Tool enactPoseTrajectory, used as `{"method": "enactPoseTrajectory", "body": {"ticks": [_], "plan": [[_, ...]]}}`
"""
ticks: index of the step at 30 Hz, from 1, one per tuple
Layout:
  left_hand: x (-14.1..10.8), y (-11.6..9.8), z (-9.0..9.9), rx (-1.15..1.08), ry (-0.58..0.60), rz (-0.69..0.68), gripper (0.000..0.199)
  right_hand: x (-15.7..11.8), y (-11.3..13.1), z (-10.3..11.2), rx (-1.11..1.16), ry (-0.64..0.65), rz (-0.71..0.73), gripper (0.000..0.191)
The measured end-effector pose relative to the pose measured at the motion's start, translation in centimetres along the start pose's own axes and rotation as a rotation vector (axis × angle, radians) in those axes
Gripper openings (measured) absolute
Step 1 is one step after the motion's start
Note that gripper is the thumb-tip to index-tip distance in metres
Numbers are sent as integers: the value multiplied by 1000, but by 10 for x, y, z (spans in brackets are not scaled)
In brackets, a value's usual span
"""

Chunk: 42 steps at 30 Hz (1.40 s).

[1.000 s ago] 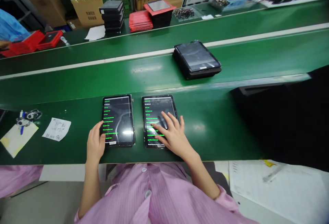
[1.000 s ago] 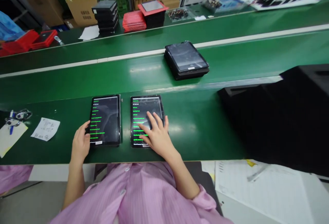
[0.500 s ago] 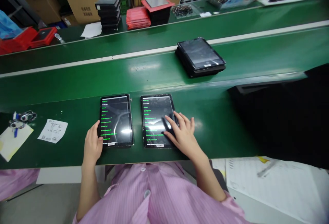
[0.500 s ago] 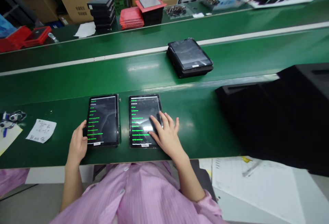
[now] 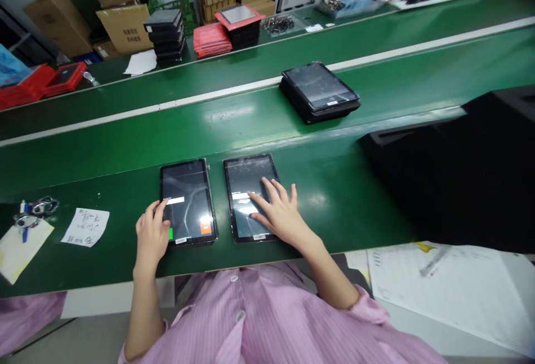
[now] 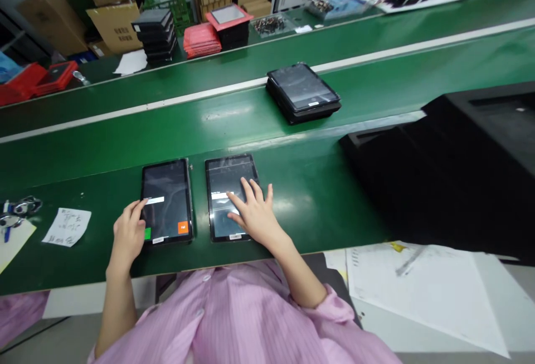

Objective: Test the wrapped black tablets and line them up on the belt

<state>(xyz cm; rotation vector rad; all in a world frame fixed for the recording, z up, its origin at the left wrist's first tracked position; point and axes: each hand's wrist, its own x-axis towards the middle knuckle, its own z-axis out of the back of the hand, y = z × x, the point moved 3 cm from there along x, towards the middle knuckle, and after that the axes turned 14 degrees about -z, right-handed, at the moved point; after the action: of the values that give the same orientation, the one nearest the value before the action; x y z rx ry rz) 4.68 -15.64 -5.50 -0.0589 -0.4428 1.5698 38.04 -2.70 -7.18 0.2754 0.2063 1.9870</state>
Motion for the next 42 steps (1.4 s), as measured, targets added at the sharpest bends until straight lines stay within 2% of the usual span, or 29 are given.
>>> {"method": "enactPoseTrajectory", "body": {"ticks": [4,6,8,10,13,15,19,22,26,29,32,35,38,40,42], "plan": [[28,11,16,-29,-68,-97,68,19,-17,15,40,-11,-27,55],[58,17,19,-80,-9,-176,65,40,-26,19,61,13,-33,55],[96,19,15,-176,129,-266,55,68,-34,17,88,56,-27,55],[134,20,6,-236,216,-310,51,96,-40,11,141,71,-35,55],[176,21,-11,-203,284,-228,47,123,-49,-1,304,55,-40,56],[189,21,-19,-164,331,-182,45,128,-54,-8,416,45,-1,56],[191,23,-18,-110,364,-114,53,123,-59,-15,554,-5,87,60],[188,18,-14,-36,418,-78,53,122,-58,-16,567,-7,115,63],[187,9,-13,52,465,-120,50,126,-57,-14,587,26,140,65],[185,12,-13,3,546,-183,41,125,-59,-12,597,53,138,63],[183,17,-12,-85,612,-240,53,123,-61,-10,637,100,152,66],[184,16,-13,-110,590,-139,50,122,-61,-10,675,104,144,63],[185,10,-16,-30,519,-19,57,122,-61,-11,653,68,104,59],[185,8,-17,3,520,-41,50,121,-61,-10,611,55,95,59],[184,8,-17,-22,566,-132,44,118,-61,-7,585,70,113,58]]}}
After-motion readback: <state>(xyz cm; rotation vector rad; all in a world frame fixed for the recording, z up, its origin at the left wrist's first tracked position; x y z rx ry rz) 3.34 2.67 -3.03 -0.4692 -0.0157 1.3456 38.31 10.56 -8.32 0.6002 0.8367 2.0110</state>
